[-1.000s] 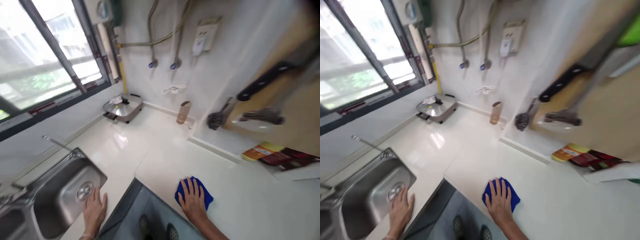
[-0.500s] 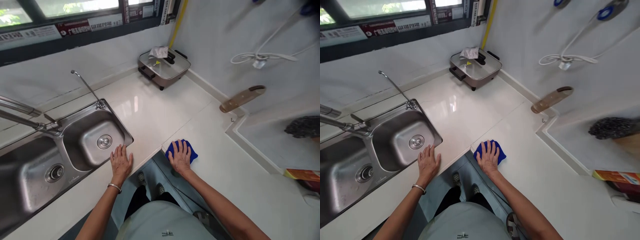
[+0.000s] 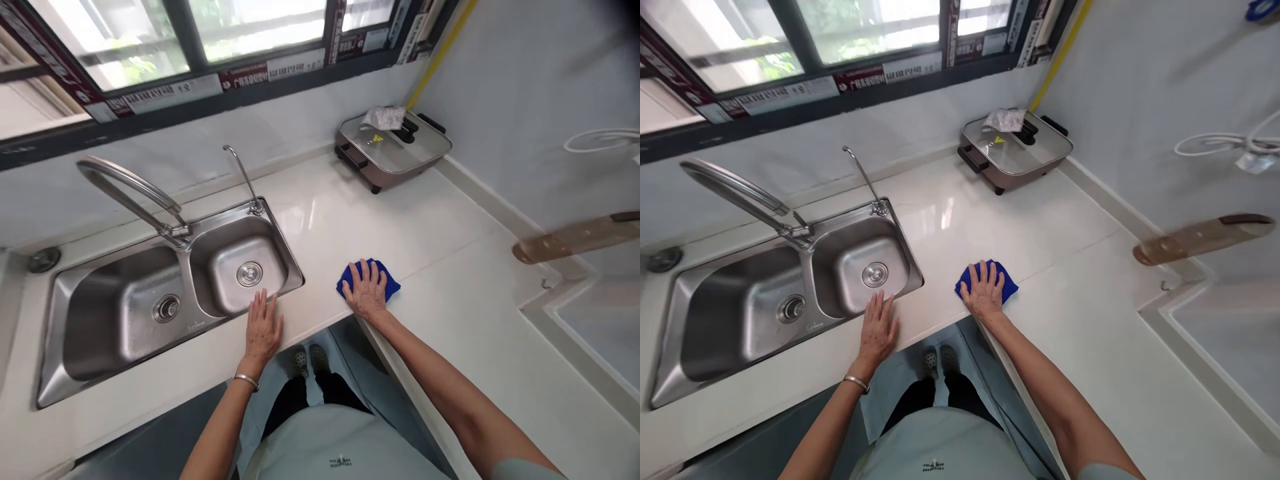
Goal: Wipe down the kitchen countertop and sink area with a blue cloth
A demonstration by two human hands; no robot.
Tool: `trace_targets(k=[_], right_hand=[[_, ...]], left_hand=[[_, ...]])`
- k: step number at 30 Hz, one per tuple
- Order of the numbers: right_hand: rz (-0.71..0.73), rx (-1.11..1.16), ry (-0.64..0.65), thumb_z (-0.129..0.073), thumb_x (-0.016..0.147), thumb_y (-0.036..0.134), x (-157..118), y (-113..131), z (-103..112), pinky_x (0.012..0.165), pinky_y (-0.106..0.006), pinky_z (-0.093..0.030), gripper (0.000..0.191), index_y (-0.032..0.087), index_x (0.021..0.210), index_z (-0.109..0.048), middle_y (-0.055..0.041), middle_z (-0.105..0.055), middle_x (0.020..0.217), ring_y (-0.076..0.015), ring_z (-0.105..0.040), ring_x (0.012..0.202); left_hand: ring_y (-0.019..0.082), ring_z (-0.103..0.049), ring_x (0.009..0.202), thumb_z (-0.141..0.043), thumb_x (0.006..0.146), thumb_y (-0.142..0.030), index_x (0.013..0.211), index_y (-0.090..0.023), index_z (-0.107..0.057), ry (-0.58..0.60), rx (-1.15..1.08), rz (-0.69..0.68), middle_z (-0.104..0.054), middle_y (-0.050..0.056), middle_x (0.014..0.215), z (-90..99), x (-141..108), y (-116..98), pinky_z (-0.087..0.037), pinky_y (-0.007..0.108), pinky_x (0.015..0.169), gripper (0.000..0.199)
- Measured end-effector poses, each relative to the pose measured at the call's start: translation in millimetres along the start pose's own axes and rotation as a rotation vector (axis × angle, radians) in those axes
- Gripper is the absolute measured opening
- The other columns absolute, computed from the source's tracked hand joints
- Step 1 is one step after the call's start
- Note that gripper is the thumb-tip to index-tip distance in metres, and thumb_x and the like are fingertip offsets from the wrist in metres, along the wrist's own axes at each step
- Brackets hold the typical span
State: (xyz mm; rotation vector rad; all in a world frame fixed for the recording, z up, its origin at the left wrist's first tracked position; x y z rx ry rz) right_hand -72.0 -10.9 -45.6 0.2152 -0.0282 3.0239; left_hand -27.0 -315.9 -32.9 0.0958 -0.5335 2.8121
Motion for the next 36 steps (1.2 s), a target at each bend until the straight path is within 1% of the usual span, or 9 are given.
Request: trace_targets(k=[2,8,11,14,23,26,30,33,36], right_hand=[[0.023,0.022,-0.01,-0.035,0.095,0.046,15.1,1.5,-2.3,0.113,-0.06,-0.019,0.06,0.02,0.148,-0.041,-0.0153,-0.032,0.158,-0.0384,-0.02,0.144],[0.042,0.075,-0.051,-0.035,0.095,0.045,54.6,7.5,-7.1,0.111,-0.063,-0.02,0.06,0.016,0.147,-0.042,-0.0185,-0.034,0.156,-0.0414,-0.02,0.143],[0.055,0.079,-0.084,-0.033,0.096,0.043,59.3,10.7,-7.5,0.11,-0.065,-0.02,0.059,0.014,0.147,-0.041,-0.0198,-0.033,0.156,-0.0427,-0.02,0.144],[0.075,0.093,-0.095,-0.035,0.095,0.043,51.9,19.4,-5.5,0.11,-0.066,-0.02,0.059,0.014,0.146,-0.041,-0.0206,-0.032,0.157,-0.0439,-0.02,0.143],[0.369,0.261,0.03,-0.047,0.094,0.047,-15.4,95.7,14.5,0.115,-0.064,-0.012,0.063,0.017,0.149,-0.041,-0.0183,-0.024,0.161,-0.0436,-0.014,0.148],[0.525,0.335,0.064,-0.049,0.093,0.05,-26.3,85.9,18.6,0.118,-0.061,-0.013,0.064,0.021,0.15,-0.041,-0.0143,-0.024,0.163,-0.04,-0.014,0.149],[0.741,0.385,0.077,-0.051,0.093,0.049,-27.8,46.3,19.1,0.12,-0.056,-0.015,0.063,0.026,0.15,-0.04,-0.0088,-0.024,0.164,-0.0345,-0.016,0.15],[0.792,0.37,0.076,-0.052,0.093,0.048,-27.5,24.5,18.0,0.121,-0.054,-0.017,0.063,0.027,0.151,-0.04,-0.0072,-0.025,0.163,-0.0321,-0.017,0.151],[0.781,0.326,0.069,-0.053,0.092,0.052,-31.1,23.3,16.4,0.121,-0.056,-0.017,0.066,0.026,0.151,-0.04,-0.0082,-0.025,0.163,-0.034,-0.016,0.151]], left_hand=[[0.032,-0.013,0.154,-0.035,0.098,-0.034,0.148,-0.015,-0.04,-0.054,0.069,0.122,-0.028,0.019,0.163,19.1,-22.7,27.0,-0.023,0.058,0.123,0.053],[0.041,-0.012,0.153,-0.032,0.098,-0.041,0.145,-0.005,-0.042,-0.214,0.246,0.683,-0.025,0.03,0.16,74.7,-110.6,110.3,-0.023,0.066,0.119,0.061],[0.042,-0.014,0.152,-0.03,0.097,-0.041,0.148,-0.006,-0.039,-0.188,0.2,0.944,-0.024,0.03,0.16,78.7,-135.5,126.5,-0.021,0.063,0.12,0.063],[0.04,-0.016,0.152,-0.03,0.097,-0.046,0.151,-0.011,-0.035,-0.211,0.169,1.109,-0.024,0.025,0.162,72.1,-137.9,127.7,-0.017,0.058,0.123,0.065],[0.035,-0.02,0.152,-0.033,0.095,-0.053,0.151,-0.018,-0.036,-0.269,0.247,1.178,-0.029,0.017,0.163,70.9,-125.5,121.9,-0.019,0.054,0.123,0.067],[0.035,-0.022,0.152,-0.034,0.095,-0.053,0.151,-0.017,-0.037,-0.278,0.254,1.182,-0.03,0.017,0.162,73.1,-123.9,120.2,-0.02,0.055,0.123,0.066],[0.036,-0.023,0.151,-0.035,0.095,-0.051,0.15,-0.017,-0.038,-0.288,0.261,1.183,-0.031,0.018,0.162,71.6,-123.6,120.7,-0.021,0.056,0.123,0.065],[0.035,-0.023,0.151,-0.036,0.095,-0.051,0.15,-0.019,-0.039,-0.296,0.266,1.181,-0.031,0.017,0.162,68.3,-127.5,122.4,-0.022,0.055,0.123,0.064],[0.034,-0.024,0.151,-0.038,0.095,-0.049,0.149,-0.019,-0.041,-0.326,0.291,1.145,-0.033,0.017,0.161,65.6,-132.1,122.7,-0.024,0.055,0.122,0.062]])
Point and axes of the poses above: each hand's wrist, its own x-axis towards the middle knuckle, its own z-axis out of the back of the hand, y = z × x, the point moved 3 cm from there along x, towards the middle knuckle
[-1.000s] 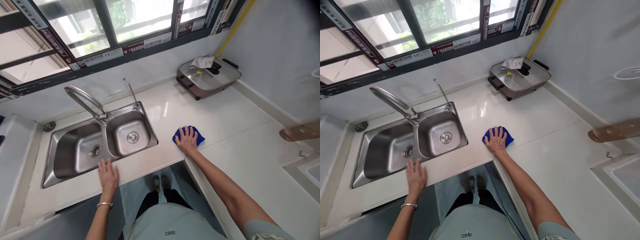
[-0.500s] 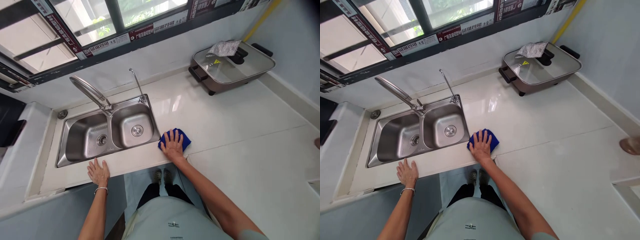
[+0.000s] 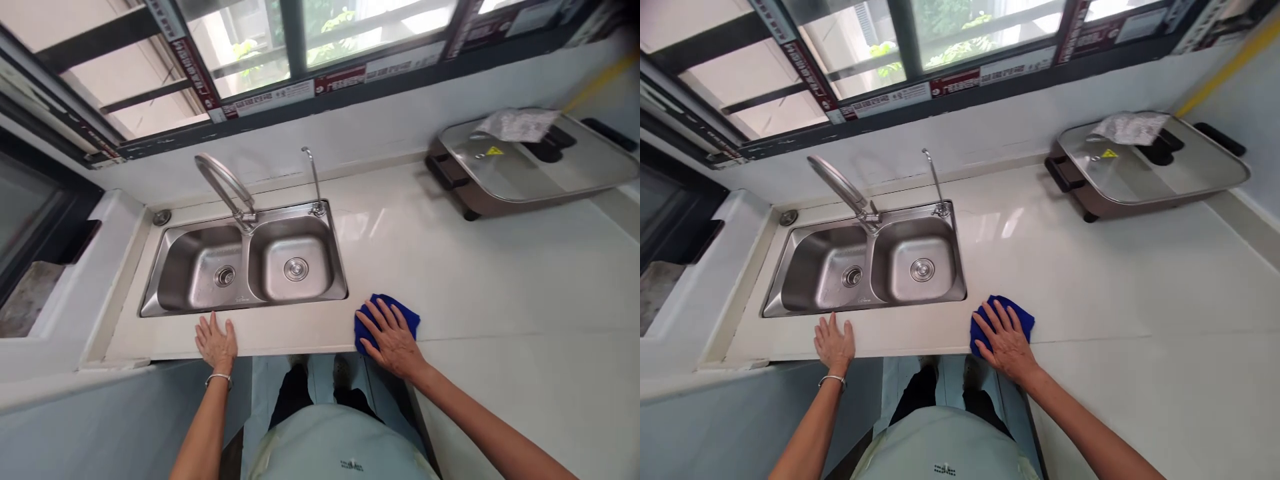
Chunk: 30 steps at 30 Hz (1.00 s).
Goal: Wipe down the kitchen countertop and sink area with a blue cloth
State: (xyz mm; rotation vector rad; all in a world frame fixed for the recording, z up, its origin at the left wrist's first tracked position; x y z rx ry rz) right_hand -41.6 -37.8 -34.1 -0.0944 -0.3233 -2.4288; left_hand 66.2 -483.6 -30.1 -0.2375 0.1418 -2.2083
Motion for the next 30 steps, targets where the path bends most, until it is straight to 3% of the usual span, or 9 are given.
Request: trace_targets(k=[5,10,15,18,21,23,27,30], right_hand=[[-0.08,-0.098,0.001,-0.054,0.089,0.053,14.9,36.8,-14.2,0.119,-0.061,-0.017,0.068,0.021,0.149,-0.043,-0.013,-0.022,0.164,-0.0396,-0.016,0.15],[-0.069,-0.105,0.004,-0.055,0.088,0.056,52.2,112.0,-36.3,0.118,-0.061,-0.017,0.07,0.021,0.148,-0.045,-0.0148,-0.028,0.161,-0.0402,-0.017,0.149],[0.028,-0.085,0.05,-0.051,0.09,0.06,93.6,189.2,-58.8,0.118,-0.062,-0.013,0.071,0.021,0.149,-0.043,-0.0163,-0.028,0.161,-0.0411,-0.014,0.15],[0.106,-0.063,0.091,-0.049,0.091,0.06,113.9,222.8,-69.3,0.117,-0.063,-0.012,0.072,0.022,0.15,-0.04,-0.0171,-0.028,0.161,-0.0421,-0.012,0.15],[0.168,-0.04,0.14,-0.052,0.09,0.056,134.3,248.1,-78.9,0.117,-0.064,-0.011,0.072,0.022,0.152,-0.037,-0.0166,-0.026,0.161,-0.0425,-0.011,0.15],[0.215,-0.013,0.178,-0.054,0.089,0.053,148.5,264.6,-85.6,0.117,-0.065,-0.011,0.073,0.022,0.152,-0.036,-0.0163,-0.024,0.162,-0.0426,-0.012,0.15],[0.262,0.054,0.232,-0.055,0.089,0.052,174.7,302.7,-98.1,0.117,-0.067,-0.011,0.075,0.022,0.153,-0.034,-0.0168,-0.021,0.163,-0.043,-0.012,0.149],[0.303,0.105,0.261,-0.055,0.089,0.053,188.3,332.0,-104.6,0.116,-0.069,-0.01,0.076,0.02,0.153,-0.033,-0.0176,-0.019,0.163,-0.0441,-0.009,0.149]], left_hand=[[0.035,-0.025,0.15,-0.039,0.096,-0.046,0.148,-0.018,-0.043,-0.07,-0.012,-0.048,-0.036,0.018,0.159,-3.9,-3.2,6.3,-0.025,0.056,0.121,0.059],[0.036,-0.021,0.152,-0.04,0.097,-0.044,0.149,-0.017,-0.041,-0.127,-0.049,-0.1,-0.032,0.019,0.161,-11.7,-6.8,14.9,-0.024,0.058,0.121,0.059],[0.036,-0.01,0.154,-0.042,0.097,-0.04,0.15,-0.02,-0.04,-0.087,-0.139,-0.161,-0.02,0.017,0.165,-14.6,-12.5,21.9,-0.018,0.062,0.122,0.057],[0.035,-0.01,0.154,-0.043,0.096,-0.039,0.148,-0.019,-0.042,0.002,-0.274,-0.184,-0.028,0.016,0.163,-9.6,-11.5,35.3,-0.017,0.063,0.123,0.056],[0.027,-0.025,0.152,-0.038,0.098,-0.036,0.144,-0.015,-0.046,0.054,-0.484,-0.202,-0.04,0.016,0.157,2.8,1.1,60.8,-0.028,0.054,0.123,0.051],[0.023,-0.033,0.148,-0.035,0.099,-0.034,0.139,-0.013,-0.049,0.006,-0.567,-0.197,-0.046,0.017,0.152,14.8,17.4,82.3,-0.033,0.047,0.122,0.047],[0.022,-0.038,0.146,-0.032,0.099,-0.032,0.133,-0.013,-0.053,-0.115,-0.54,-0.161,-0.054,0.018,0.145,30.1,57.0,117.4,-0.034,0.048,0.121,0.044],[0.022,-0.04,0.145,-0.03,0.099,-0.032,0.133,-0.012,-0.051,-0.14,-0.512,-0.141,-0.056,0.018,0.143,24.2,77.0,126.6,-0.036,0.048,0.12,0.045]])
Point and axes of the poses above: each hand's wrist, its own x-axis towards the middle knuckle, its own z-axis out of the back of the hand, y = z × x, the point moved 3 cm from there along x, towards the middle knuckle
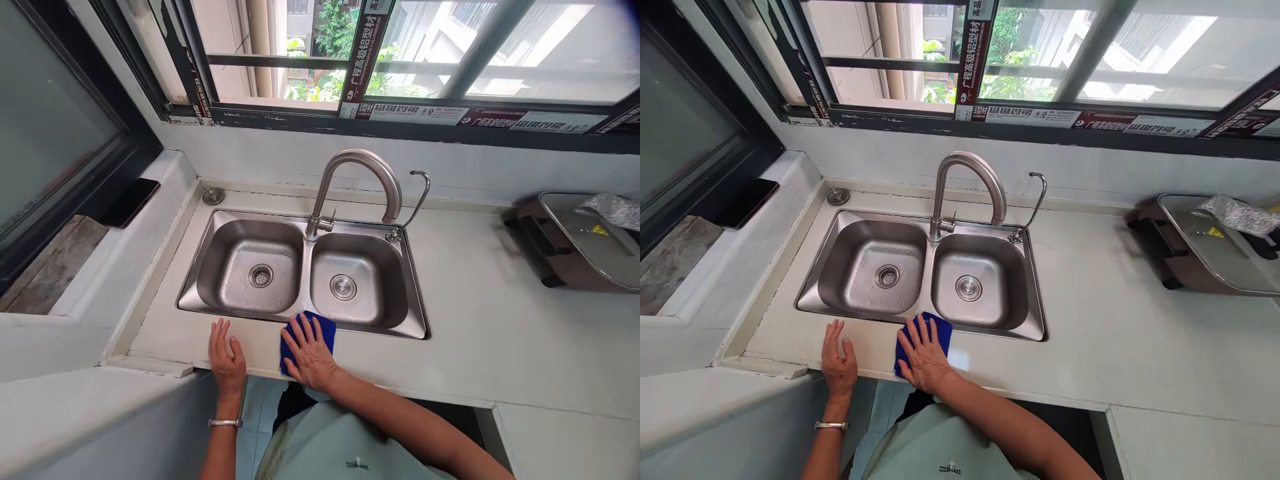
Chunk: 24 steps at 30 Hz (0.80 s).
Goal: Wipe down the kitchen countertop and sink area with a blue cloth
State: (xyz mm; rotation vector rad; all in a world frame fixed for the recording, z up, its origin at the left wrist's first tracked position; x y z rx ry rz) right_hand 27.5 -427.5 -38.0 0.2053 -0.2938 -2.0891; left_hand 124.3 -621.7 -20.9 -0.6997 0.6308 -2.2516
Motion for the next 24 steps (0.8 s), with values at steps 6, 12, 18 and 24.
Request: trace_targets(k=[6,12,18,24], right_hand=[[0.055,0.075,0.064,-0.052,0.091,0.054,15.8,10.1,0.5,0.117,-0.067,-0.013,0.074,0.021,0.154,-0.031,-0.0163,-0.011,0.165,-0.0435,-0.01,0.149],[0.204,0.098,0.143,-0.056,0.09,0.049,-13.9,-29.2,15.6,0.121,-0.058,-0.014,0.071,0.03,0.153,-0.032,-0.0066,-0.017,0.166,-0.0329,-0.011,0.151],[0.036,-0.014,0.131,-0.059,0.086,0.045,-82.8,-89.7,36.0,0.121,-0.057,-0.015,0.071,0.031,0.152,-0.035,-0.0057,-0.023,0.164,-0.0314,-0.014,0.151],[-0.098,-0.193,0.08,-0.057,0.087,0.044,-164.7,-151.7,54.4,0.119,-0.057,-0.022,0.069,0.028,0.151,-0.038,-0.0083,-0.026,0.163,-0.0318,-0.018,0.151]], left_hand=[[0.024,-0.041,0.143,-0.033,0.098,-0.03,0.131,-0.011,-0.055,0.061,0.034,-0.098,-0.061,0.017,0.137,-24.3,2.3,1.2,-0.036,0.048,0.12,0.043],[0.024,-0.039,0.145,-0.033,0.097,-0.031,0.133,-0.014,-0.053,0.137,0.05,-0.087,-0.061,0.015,0.139,-25.5,6.7,0.2,-0.036,0.048,0.119,0.045],[0.024,-0.035,0.147,-0.035,0.096,-0.034,0.135,-0.015,-0.053,0.169,0.096,-0.082,-0.058,0.013,0.143,-29.3,7.7,0.4,-0.032,0.05,0.122,0.047],[0.024,-0.037,0.146,-0.035,0.095,-0.035,0.14,-0.017,-0.05,0.146,0.067,-0.076,-0.057,0.013,0.144,-34.5,7.0,4.0,-0.032,0.049,0.122,0.05]])
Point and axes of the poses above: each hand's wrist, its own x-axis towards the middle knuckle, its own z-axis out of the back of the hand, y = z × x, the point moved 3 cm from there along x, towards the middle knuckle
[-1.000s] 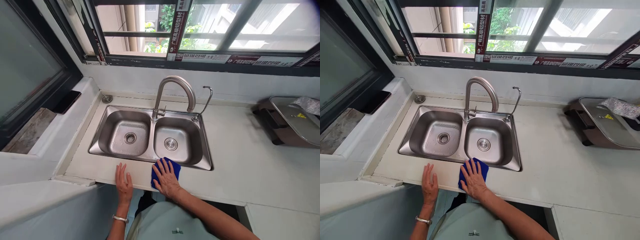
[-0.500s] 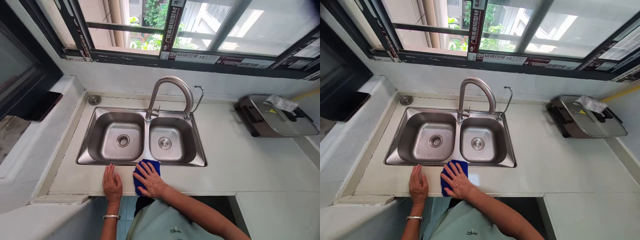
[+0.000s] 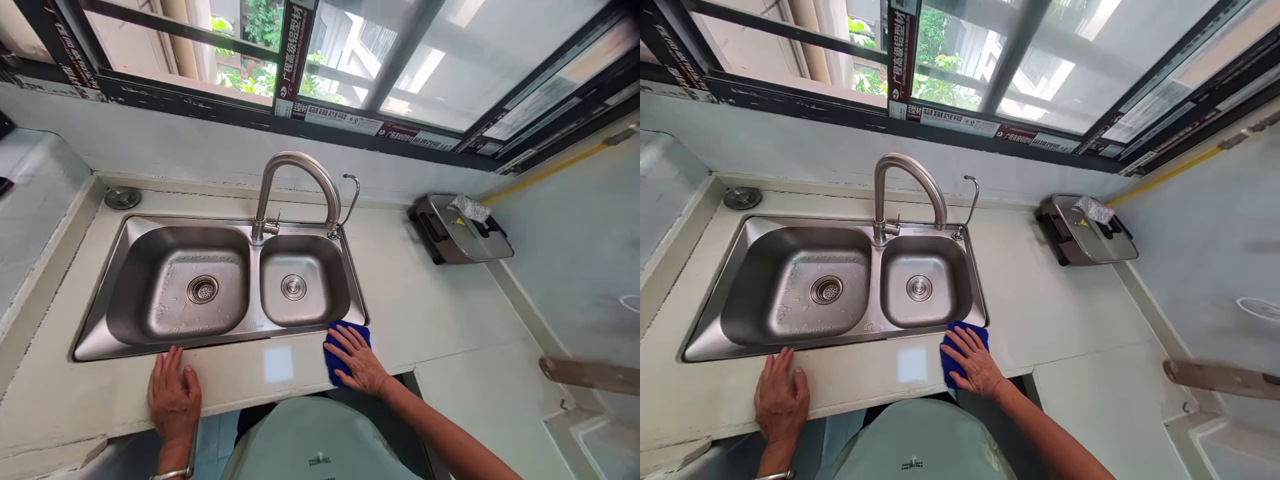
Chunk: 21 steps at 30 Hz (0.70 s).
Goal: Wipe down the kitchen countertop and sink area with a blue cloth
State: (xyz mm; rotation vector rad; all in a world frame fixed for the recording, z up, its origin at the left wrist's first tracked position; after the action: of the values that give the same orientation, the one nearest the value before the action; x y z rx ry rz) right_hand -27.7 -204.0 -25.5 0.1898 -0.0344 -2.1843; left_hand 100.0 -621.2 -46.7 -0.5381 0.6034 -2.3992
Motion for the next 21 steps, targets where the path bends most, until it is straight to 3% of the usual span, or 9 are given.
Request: trace_targets(k=[4,8,14,21], right_hand=[[-0.09,-0.074,-0.082,-0.054,0.089,0.041,-36.9,-48.6,-2.9,0.118,-0.055,-0.027,0.065,0.026,0.15,-0.039,-0.0101,-0.028,0.162,-0.0305,-0.022,0.15],[-0.124,-0.108,-0.123,-0.052,0.089,0.039,-43.9,-80.0,-5.9,0.118,-0.053,-0.028,0.064,0.025,0.15,-0.039,-0.0099,-0.03,0.161,-0.0298,-0.024,0.149],[-0.298,-0.141,-0.246,-0.046,0.091,0.036,-11.5,-118.9,-4.2,0.117,-0.052,-0.028,0.061,0.026,0.151,-0.038,-0.0083,-0.028,0.162,-0.0298,-0.024,0.149],[-0.493,-0.091,-0.355,-0.039,0.095,0.041,42.7,-173.6,-0.2,0.115,-0.054,-0.026,0.06,0.024,0.152,-0.033,-0.011,-0.032,0.159,-0.0306,-0.028,0.145]], left_hand=[[0.024,-0.038,0.146,-0.033,0.096,-0.035,0.14,-0.014,-0.05,-0.04,0.012,-0.008,-0.059,0.015,0.141,-1.1,-0.7,-1.0,-0.033,0.047,0.122,0.052],[0.027,-0.033,0.148,-0.032,0.096,-0.037,0.143,-0.012,-0.047,-0.054,0.069,0.022,-0.052,0.018,0.148,-4.0,-8.1,-12.7,-0.027,0.052,0.123,0.055],[0.032,-0.023,0.152,-0.03,0.096,-0.039,0.147,-0.011,-0.042,-0.061,0.18,0.128,-0.038,0.019,0.158,-12.7,-18.9,-39.4,-0.019,0.057,0.124,0.06],[0.032,-0.024,0.151,-0.025,0.095,-0.044,0.146,-0.009,-0.043,-0.012,0.249,0.165,-0.039,0.02,0.157,-14.7,-15.2,-39.6,-0.02,0.056,0.124,0.064]])
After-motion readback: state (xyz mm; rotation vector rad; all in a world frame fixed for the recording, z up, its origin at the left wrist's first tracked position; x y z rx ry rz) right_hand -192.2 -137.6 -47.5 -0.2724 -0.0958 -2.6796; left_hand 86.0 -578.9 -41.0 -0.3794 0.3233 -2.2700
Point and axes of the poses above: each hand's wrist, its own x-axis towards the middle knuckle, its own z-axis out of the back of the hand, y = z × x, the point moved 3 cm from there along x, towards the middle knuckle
